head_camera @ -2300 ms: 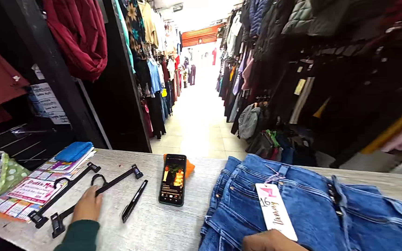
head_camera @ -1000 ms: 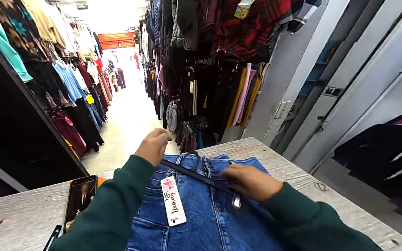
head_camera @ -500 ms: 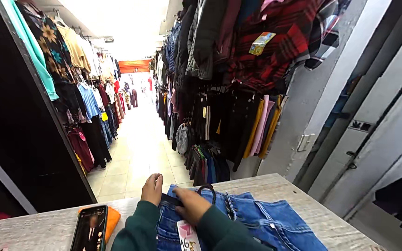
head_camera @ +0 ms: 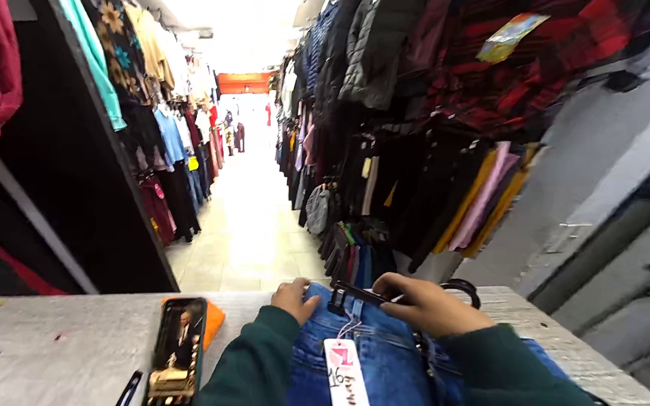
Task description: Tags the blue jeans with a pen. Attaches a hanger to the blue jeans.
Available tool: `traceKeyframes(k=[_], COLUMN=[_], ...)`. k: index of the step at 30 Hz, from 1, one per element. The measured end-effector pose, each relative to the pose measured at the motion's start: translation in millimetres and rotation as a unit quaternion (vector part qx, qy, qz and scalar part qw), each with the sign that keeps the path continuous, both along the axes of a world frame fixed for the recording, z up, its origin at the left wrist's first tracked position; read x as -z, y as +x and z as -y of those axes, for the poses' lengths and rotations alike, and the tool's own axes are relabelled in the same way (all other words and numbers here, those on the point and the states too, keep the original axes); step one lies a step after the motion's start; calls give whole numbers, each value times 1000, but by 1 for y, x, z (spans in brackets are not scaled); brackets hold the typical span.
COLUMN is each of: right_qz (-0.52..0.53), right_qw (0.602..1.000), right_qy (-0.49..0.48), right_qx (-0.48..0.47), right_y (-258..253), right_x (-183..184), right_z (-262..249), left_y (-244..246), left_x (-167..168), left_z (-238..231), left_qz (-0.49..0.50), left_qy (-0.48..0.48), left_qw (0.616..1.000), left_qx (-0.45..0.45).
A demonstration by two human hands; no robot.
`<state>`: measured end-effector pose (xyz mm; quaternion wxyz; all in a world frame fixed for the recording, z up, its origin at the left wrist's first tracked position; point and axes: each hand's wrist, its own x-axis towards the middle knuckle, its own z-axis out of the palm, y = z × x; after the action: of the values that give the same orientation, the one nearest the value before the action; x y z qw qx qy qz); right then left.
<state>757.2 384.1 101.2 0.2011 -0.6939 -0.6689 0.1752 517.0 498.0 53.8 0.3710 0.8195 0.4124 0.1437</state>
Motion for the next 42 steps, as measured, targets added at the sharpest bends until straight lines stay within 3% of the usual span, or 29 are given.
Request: traceKeyframes(k=[6,11,14,18,22,25,29,36,39,42], right_qz=[-46,-28,-28,-64,-45,-37,-68,-145,-82,27], right_qw=[998,994,990,977,971,975,986,955,937,893], right_qy=[24,83,76,-16,-32,34,136,249,333,448], right_qx=[-30,-70,-116,-202,-234,-216,-67,66,59,28], right_y=[-9,-30,-36,-51,-60,-55,-18,20,12,0], right_x=[30,39,37,26,32,27,4,-17,-23,-35], right_z=[2,-4,-1,9,7,6,19,36,40,49], left_y=[11,12,14,15,15,12,15,19,19,17], left_x=[-9,-17,-18,-23,-24,-18,-18,-37,-37,-32], left_z=[12,20,21,28,30,27,30,54,56,55], left_qz=[91,179,178,150,136,157,185,184,204,254], left_qy=[43,-83,-107,-64,-21,17,49,66,95,171], left_qw=[995,980,978,987,990,987,981,981,974,950], left_qx=[-16,-37,-25,13,13,1,10,12,28,65])
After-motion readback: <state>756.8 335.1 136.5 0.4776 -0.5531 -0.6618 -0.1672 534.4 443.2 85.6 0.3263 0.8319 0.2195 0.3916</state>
